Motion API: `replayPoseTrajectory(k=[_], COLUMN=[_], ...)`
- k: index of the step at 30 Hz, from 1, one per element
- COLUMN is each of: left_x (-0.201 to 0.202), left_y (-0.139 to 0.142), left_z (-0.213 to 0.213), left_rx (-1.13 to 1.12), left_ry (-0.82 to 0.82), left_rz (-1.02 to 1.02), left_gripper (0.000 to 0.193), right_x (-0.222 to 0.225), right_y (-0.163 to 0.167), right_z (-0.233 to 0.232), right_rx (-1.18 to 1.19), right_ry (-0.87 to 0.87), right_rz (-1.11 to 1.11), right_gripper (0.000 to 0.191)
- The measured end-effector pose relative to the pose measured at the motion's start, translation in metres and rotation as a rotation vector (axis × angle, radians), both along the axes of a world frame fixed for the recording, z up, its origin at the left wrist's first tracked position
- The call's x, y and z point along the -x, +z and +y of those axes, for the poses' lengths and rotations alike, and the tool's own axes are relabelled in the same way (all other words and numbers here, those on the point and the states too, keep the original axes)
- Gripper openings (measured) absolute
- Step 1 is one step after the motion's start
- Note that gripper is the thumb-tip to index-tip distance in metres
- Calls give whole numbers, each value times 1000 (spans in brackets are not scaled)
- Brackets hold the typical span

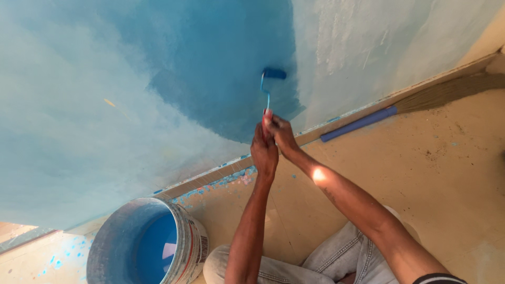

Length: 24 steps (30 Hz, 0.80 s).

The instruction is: The person paints a wall blue using a paint roller. They repeatedly dip the roller into a bucket of paint and apply it to the wall in vertical strokes, covering a section near the floor.

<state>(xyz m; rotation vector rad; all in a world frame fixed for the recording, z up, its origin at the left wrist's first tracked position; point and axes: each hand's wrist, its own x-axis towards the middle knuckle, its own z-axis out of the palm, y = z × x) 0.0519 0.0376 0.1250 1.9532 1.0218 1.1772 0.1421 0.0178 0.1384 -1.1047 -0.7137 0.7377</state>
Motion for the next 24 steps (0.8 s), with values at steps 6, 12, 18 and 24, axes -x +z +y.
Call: replayPoseTrajectory(k=[6, 12, 18, 24], left_x=[56, 38, 16, 29], left_y=[-73, -87, -69, -93], left_z=[-31, -38, -29, -40], left_rx=[538, 549, 613, 707], left_ry=[-34, -181, -234, -178], left_rz=[-321, -686, -792, -714], left_gripper=[44, 44, 46, 47], right_x=[59, 57, 38, 49], right_y=[-73, -73, -53, -84], right_z=[-8, -18, -12, -19], right_rx=[237, 319, 383, 472], right_ry=[6, -192, -206, -181], right_rz=[-299, -747, -778, -763], right_gripper=[35, 39, 41, 42])
